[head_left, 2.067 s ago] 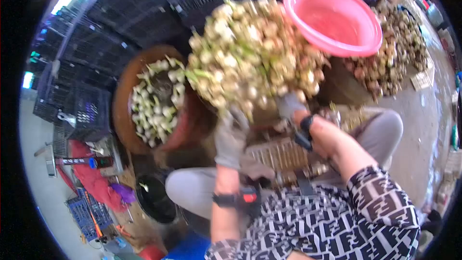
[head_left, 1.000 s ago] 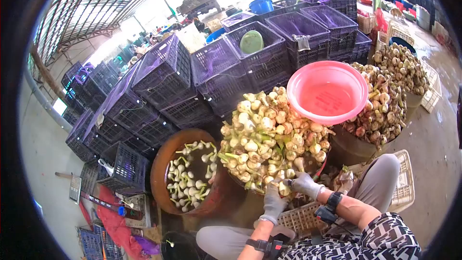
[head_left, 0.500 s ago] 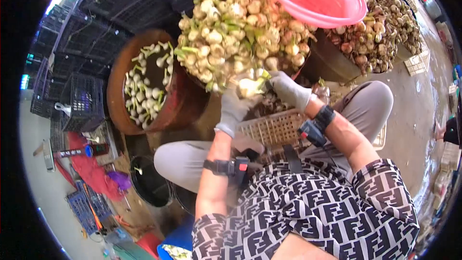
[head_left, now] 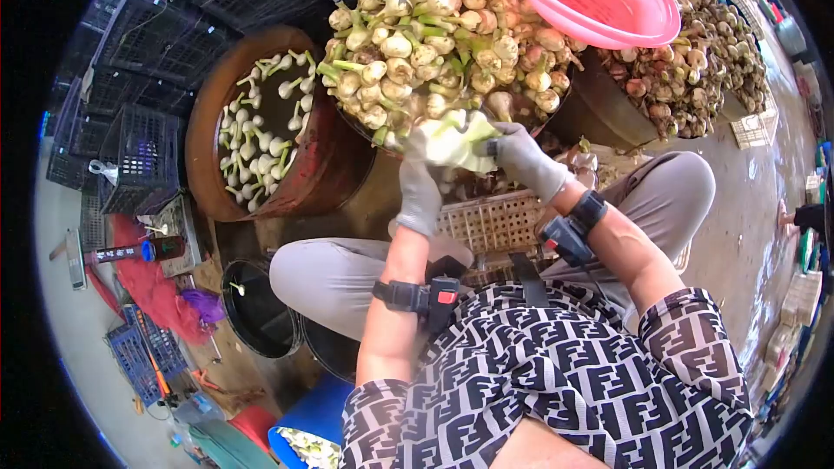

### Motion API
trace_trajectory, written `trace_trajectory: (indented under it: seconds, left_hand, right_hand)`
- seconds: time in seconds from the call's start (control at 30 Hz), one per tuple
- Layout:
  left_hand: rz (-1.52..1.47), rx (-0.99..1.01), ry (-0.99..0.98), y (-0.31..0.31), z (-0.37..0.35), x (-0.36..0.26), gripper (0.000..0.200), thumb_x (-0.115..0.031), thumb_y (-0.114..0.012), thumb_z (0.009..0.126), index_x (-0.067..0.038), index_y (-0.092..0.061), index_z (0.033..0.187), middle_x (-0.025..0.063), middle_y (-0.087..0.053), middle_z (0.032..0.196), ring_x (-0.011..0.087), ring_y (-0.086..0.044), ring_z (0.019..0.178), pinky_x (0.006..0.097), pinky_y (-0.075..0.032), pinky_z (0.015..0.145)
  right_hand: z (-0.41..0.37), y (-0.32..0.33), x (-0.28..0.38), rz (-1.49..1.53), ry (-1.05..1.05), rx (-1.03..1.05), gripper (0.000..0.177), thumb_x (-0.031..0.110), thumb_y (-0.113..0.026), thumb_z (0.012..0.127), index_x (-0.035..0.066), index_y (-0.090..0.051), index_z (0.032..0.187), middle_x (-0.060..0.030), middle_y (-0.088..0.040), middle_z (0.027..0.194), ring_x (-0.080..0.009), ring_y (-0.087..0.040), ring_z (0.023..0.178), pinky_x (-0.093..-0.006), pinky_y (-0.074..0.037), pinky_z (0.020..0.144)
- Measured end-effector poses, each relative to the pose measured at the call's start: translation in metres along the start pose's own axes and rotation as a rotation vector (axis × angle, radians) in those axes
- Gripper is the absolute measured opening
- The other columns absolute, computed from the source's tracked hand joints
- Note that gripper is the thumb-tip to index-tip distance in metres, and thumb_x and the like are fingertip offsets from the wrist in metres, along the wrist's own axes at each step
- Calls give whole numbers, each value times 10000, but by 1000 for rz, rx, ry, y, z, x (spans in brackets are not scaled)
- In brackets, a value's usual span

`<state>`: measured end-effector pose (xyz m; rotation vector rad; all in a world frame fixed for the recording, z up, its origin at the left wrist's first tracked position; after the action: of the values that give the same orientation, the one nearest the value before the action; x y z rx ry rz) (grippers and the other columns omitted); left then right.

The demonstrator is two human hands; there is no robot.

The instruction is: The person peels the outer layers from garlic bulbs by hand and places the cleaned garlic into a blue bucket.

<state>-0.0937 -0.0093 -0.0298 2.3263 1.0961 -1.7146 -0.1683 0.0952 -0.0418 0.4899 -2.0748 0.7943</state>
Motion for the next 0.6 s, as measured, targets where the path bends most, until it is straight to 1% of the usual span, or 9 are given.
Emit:
trace_trajectory:
  seconds: [0.07,0.1,0.17,0.3,0.33,0.43,0.5,0.57,0.6]
  left_hand:
    - [-196,175,173,-6,-3,1,536,-590,-383,843,-110,-574,987,11,-590,716,64,-480,479,177,-284,334]
    - [-293,263,262,-14,-10,1,554,-605,-364,841,-117,-572,999,17,-593,737,62,-485,489,172,-279,330]
    - [30,17,88,18,2,-4,408,-453,-439,875,-86,-569,996,4,-586,789,66,-525,618,173,-393,485]
    - [155,-95,-170,36,17,-15,151,-94,-557,842,10,-578,950,-3,-575,912,58,-521,811,178,-410,736]
    - [233,-60,-189,28,15,-20,147,-72,-563,832,19,-579,947,1,-575,921,58,-522,819,178,-411,733]
    - [250,-108,-164,18,10,-27,154,-34,-596,801,18,-597,946,13,-602,894,62,-543,777,189,-435,698]
    - [273,-193,-143,37,23,-8,134,-29,-609,795,11,-614,923,11,-617,855,69,-551,726,205,-452,671]
    - [-81,-255,-263,50,21,-14,93,-28,-632,789,0,-646,876,48,-644,836,100,-590,729,212,-482,674]
    - [-90,-282,-286,53,17,-23,98,-27,-645,779,4,-640,871,43,-639,823,90,-573,701,205,-465,653]
  right_hand:
    - [-13,-19,17,180,75,211,177,-48,-554,784,-23,-583,957,-31,-633,899,-73,-583,796,-217,-467,721]
    - [-16,-18,32,-161,308,212,187,-51,-559,774,-19,-581,957,-30,-635,900,-72,-585,797,-219,-469,720]
    - [-32,-29,53,-853,772,196,207,-56,-567,755,-13,-577,958,-29,-639,901,-72,-587,798,-223,-474,720]
    - [-17,-17,38,163,118,161,215,-76,-579,693,17,-609,884,-35,-651,859,-92,-597,770,-233,-480,699]
    - [-21,-17,46,-4,215,168,171,-29,-589,725,-1,-610,892,-26,-643,829,-88,-598,758,-228,-479,678]
    - [-20,-18,34,56,2,121,250,-5,-544,755,-58,-568,998,-85,-627,889,-131,-592,743,-227,-467,666]
    - [-20,2,41,-252,-18,12,219,3,-502,756,-59,-597,942,-69,-630,819,-129,-577,697,-228,-456,625]
    - [-24,49,72,-660,214,-110,217,-24,-515,700,-32,-612,895,-40,-617,757,-101,-521,588,-230,-442,569]
    - [-5,112,56,-424,128,-207,189,38,-490,729,-22,-633,838,-51,-614,721,-125,-531,614,-252,-431,562]
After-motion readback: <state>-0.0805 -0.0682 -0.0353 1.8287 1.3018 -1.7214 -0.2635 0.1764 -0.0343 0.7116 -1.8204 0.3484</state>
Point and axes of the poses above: each hand's wrist, its own z-axis towards the middle knuckle, its own y-axis out of the back of the hand, x = y × z, the point moved 10 cm from there along z, towards the middle knuckle
